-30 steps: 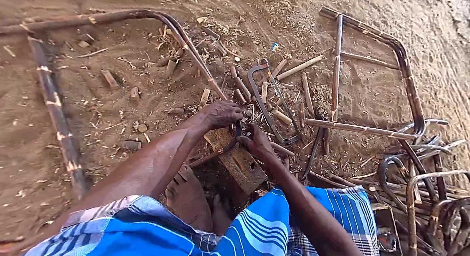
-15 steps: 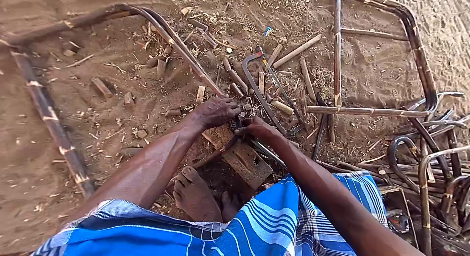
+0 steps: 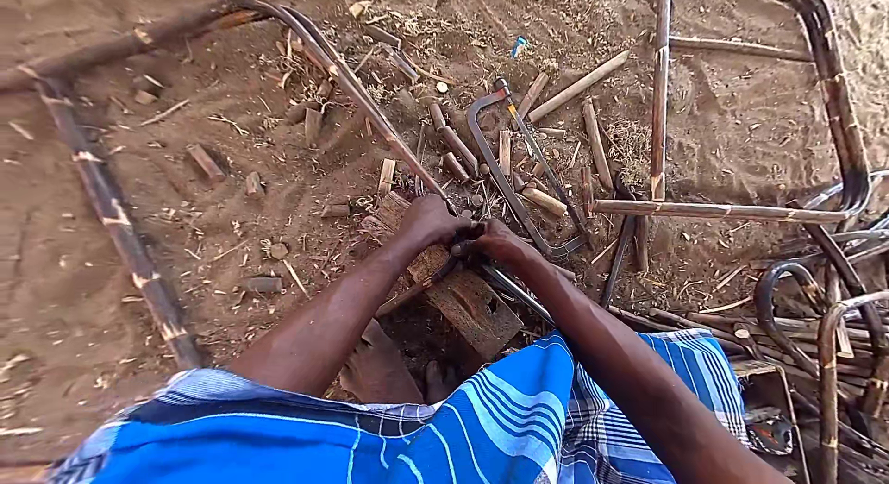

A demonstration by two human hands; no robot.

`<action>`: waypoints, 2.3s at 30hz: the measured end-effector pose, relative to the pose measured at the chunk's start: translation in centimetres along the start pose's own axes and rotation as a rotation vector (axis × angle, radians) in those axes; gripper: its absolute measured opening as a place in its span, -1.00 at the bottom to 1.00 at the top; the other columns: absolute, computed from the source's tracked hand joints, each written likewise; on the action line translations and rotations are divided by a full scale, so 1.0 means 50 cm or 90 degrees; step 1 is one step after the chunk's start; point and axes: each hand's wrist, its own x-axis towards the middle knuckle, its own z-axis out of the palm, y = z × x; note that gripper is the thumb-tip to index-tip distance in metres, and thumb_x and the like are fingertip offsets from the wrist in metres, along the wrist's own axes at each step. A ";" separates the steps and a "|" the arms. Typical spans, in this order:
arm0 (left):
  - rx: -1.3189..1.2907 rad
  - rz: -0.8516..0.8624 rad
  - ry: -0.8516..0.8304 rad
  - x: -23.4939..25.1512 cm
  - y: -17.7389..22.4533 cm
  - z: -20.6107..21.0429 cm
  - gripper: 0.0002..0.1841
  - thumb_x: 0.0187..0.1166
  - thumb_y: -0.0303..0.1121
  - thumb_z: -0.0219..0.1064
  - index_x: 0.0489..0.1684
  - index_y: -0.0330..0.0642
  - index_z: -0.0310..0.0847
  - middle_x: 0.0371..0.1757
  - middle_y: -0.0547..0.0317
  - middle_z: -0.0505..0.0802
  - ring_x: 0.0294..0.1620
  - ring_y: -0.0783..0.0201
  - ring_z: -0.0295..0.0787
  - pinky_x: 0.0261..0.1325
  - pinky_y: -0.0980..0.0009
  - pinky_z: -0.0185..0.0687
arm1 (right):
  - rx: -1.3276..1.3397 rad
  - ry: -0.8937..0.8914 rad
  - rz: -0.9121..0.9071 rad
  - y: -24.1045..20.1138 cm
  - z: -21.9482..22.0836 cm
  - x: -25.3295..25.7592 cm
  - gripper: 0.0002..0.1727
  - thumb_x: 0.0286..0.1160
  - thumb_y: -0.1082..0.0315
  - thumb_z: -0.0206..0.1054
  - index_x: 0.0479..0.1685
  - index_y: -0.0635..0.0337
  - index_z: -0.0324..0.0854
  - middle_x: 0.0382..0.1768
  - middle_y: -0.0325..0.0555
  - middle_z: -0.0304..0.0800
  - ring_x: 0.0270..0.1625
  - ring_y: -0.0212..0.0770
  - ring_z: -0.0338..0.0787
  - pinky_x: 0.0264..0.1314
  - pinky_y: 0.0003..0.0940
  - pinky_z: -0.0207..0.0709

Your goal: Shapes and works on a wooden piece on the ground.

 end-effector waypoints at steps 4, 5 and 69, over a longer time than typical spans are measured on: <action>-0.146 0.006 0.010 0.039 -0.033 0.023 -0.48 0.36 0.11 0.57 -0.27 -0.28 0.77 -0.25 -0.15 0.89 -0.15 -0.09 0.87 0.05 -0.26 0.71 | -0.009 -0.013 -0.034 -0.003 0.003 -0.008 -0.61 0.29 0.18 0.65 0.00 0.21 0.75 -0.20 -0.08 0.89 -0.17 -0.21 0.85 0.05 -0.10 0.73; -0.188 0.006 0.005 0.040 -0.036 0.025 -0.51 0.37 0.07 0.59 -0.26 -0.29 0.77 -0.25 -0.13 0.89 -0.17 -0.05 0.89 0.07 -0.21 0.74 | 0.002 -0.020 -0.036 -0.002 0.005 -0.008 -0.58 0.31 0.19 0.64 0.04 0.23 0.70 -0.18 -0.07 0.87 -0.15 -0.21 0.84 0.07 -0.10 0.72; -0.387 0.034 -0.116 0.063 -0.050 0.002 -0.45 0.47 -0.09 0.58 0.09 -0.47 0.65 -0.02 -0.24 0.88 -0.03 -0.02 0.91 0.13 -0.02 0.83 | -0.259 0.099 -0.276 0.137 0.034 -0.405 -0.21 0.71 -0.43 -0.20 -0.42 0.05 0.61 -0.69 -0.31 0.47 -0.62 -0.36 0.55 -0.54 -0.30 0.49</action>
